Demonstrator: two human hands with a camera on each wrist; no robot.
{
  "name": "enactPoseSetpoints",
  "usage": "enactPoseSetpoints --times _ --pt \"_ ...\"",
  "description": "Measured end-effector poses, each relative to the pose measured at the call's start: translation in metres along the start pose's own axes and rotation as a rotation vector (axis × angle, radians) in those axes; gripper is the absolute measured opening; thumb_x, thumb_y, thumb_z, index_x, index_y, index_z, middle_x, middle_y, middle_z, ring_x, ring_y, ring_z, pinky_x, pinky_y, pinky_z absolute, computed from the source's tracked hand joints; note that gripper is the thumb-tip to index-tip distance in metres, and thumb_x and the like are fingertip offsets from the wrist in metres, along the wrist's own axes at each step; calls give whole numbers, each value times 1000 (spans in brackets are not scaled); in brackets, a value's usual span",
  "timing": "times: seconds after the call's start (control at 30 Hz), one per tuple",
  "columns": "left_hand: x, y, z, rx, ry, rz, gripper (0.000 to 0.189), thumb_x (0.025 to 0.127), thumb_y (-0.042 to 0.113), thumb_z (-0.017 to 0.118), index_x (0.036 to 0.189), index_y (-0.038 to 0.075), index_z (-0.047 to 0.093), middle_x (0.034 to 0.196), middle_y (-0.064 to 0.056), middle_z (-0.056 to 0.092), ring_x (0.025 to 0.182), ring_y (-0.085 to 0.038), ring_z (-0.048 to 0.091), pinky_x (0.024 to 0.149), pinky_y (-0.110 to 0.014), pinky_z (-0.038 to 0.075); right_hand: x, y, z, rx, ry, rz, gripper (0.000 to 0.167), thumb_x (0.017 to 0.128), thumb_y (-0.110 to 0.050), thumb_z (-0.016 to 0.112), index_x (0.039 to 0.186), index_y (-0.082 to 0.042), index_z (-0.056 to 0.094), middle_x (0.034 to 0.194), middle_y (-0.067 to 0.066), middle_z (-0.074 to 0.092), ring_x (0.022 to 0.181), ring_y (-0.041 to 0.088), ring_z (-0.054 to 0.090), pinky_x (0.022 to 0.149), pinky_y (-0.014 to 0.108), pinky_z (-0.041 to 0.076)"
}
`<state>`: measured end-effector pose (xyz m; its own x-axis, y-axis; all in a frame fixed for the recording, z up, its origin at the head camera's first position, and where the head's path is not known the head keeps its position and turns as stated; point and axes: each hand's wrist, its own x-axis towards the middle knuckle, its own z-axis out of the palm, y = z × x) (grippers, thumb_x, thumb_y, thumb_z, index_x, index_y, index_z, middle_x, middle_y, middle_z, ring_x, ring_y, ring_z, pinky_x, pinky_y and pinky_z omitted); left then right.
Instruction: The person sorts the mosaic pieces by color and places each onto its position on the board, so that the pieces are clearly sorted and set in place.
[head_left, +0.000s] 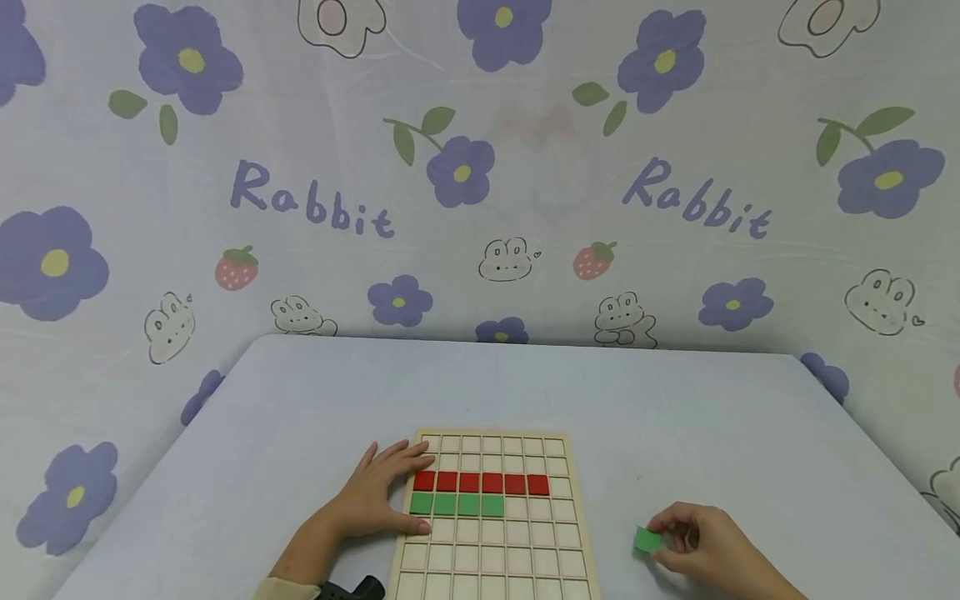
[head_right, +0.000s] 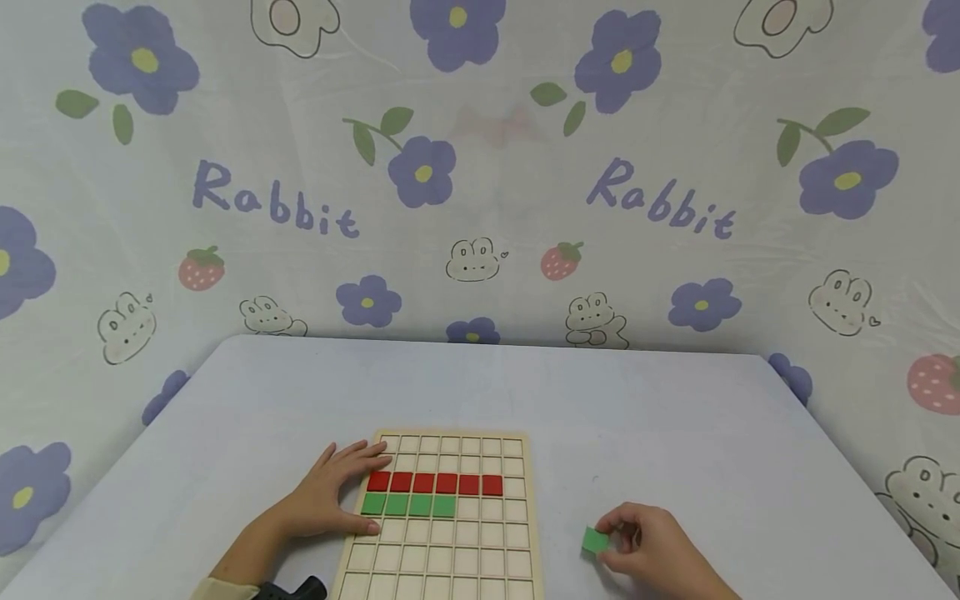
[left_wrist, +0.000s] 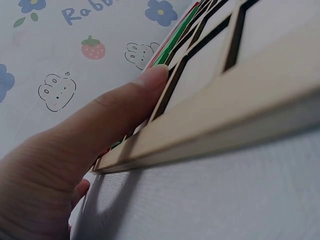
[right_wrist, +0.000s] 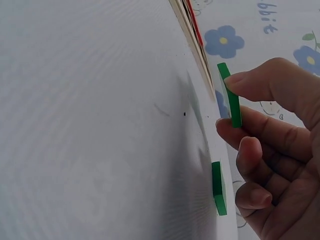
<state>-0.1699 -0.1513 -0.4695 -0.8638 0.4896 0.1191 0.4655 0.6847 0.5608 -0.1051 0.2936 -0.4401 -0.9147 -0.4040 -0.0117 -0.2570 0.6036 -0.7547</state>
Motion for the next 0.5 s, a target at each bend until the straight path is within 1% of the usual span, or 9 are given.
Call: enactPoseSetpoints --times 0.2,0.37,0.5 --pt "0 1 -1 -3 1 2 88 61 59 76 135 19 50 148 -3 40 140 -34 27 111 -64 2 7 -6 2 36 -23 28 27 76 -15 74 95 2 67 84 5 65 60 -3 43 50 18 42" --pt "-1 1 0 -4 1 6 88 61 58 77 135 18 50 147 -3 40 140 -34 27 111 -64 2 11 -10 2 53 -49 -1 26 77 -17 73 95 0 68 82 2 65 58 -4 43 48 19 41" --pt "-1 2 -1 -3 -1 5 88 61 58 76 135 18 50 147 -3 40 140 -34 27 111 -64 2 14 -11 3 30 -43 -46 24 77 -18 74 95 -3 68 80 -2 64 58 -4 43 48 19 39"
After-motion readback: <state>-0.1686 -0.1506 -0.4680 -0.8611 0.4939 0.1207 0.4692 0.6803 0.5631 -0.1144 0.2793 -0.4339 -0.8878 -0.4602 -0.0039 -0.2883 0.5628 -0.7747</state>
